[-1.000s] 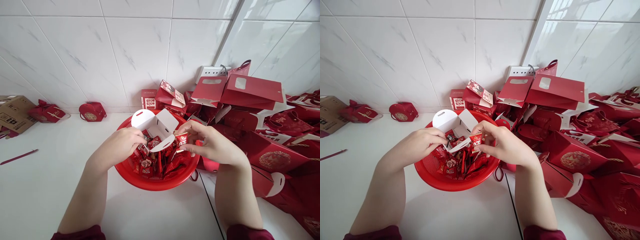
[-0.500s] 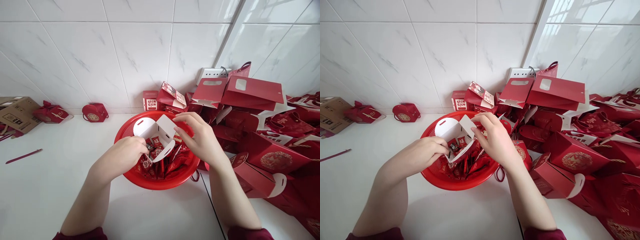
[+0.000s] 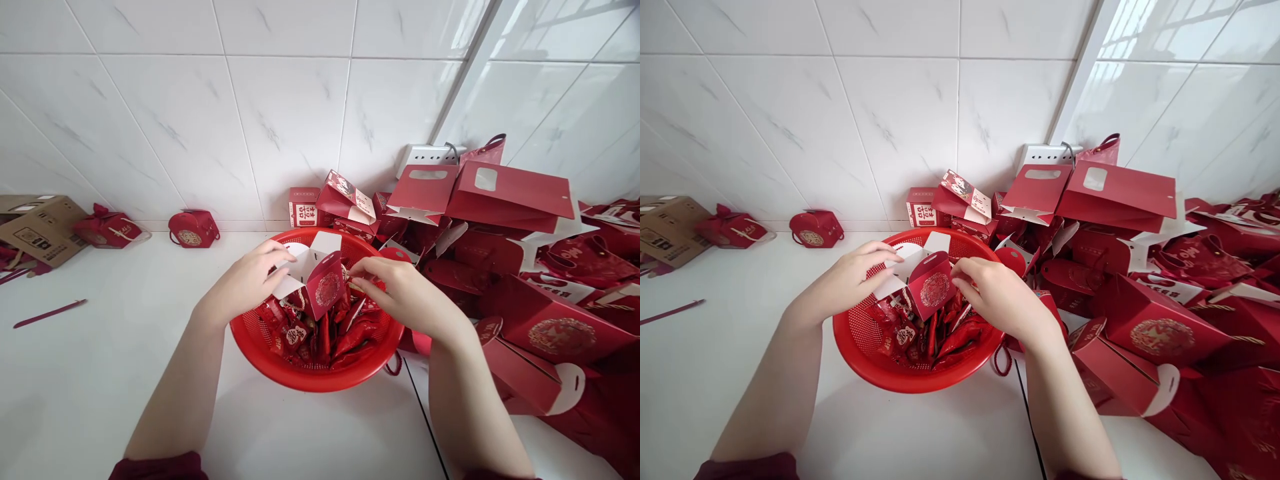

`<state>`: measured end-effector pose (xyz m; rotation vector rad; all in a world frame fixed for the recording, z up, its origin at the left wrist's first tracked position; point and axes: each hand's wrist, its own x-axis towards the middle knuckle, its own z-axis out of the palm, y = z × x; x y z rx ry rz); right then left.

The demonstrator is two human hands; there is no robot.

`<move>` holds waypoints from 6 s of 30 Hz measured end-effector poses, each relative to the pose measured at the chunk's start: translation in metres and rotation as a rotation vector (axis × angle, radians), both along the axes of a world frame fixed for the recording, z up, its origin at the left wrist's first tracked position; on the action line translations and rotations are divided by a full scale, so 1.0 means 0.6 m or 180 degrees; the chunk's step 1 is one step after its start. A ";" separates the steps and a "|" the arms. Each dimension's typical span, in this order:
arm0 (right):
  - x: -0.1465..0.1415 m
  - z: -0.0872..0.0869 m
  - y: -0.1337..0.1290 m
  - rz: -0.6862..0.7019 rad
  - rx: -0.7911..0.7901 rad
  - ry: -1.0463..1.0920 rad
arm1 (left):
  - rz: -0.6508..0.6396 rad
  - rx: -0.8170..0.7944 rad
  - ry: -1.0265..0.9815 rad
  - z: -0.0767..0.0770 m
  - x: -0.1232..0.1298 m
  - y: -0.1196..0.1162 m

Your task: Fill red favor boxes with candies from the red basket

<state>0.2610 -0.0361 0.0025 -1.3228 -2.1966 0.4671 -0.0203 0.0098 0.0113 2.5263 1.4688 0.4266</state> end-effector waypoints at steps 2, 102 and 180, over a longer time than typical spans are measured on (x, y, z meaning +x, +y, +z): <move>-0.002 0.001 -0.001 0.0084 -0.0089 -0.0062 | 0.0439 0.0019 -0.0009 -0.008 -0.016 0.015; -0.014 -0.023 0.026 -0.0063 0.1645 0.0542 | 0.1538 0.0562 -0.0608 0.027 -0.232 0.012; -0.021 -0.041 0.074 -0.0049 0.0688 -0.0454 | 0.2260 0.0545 -0.0563 -0.026 -0.368 0.369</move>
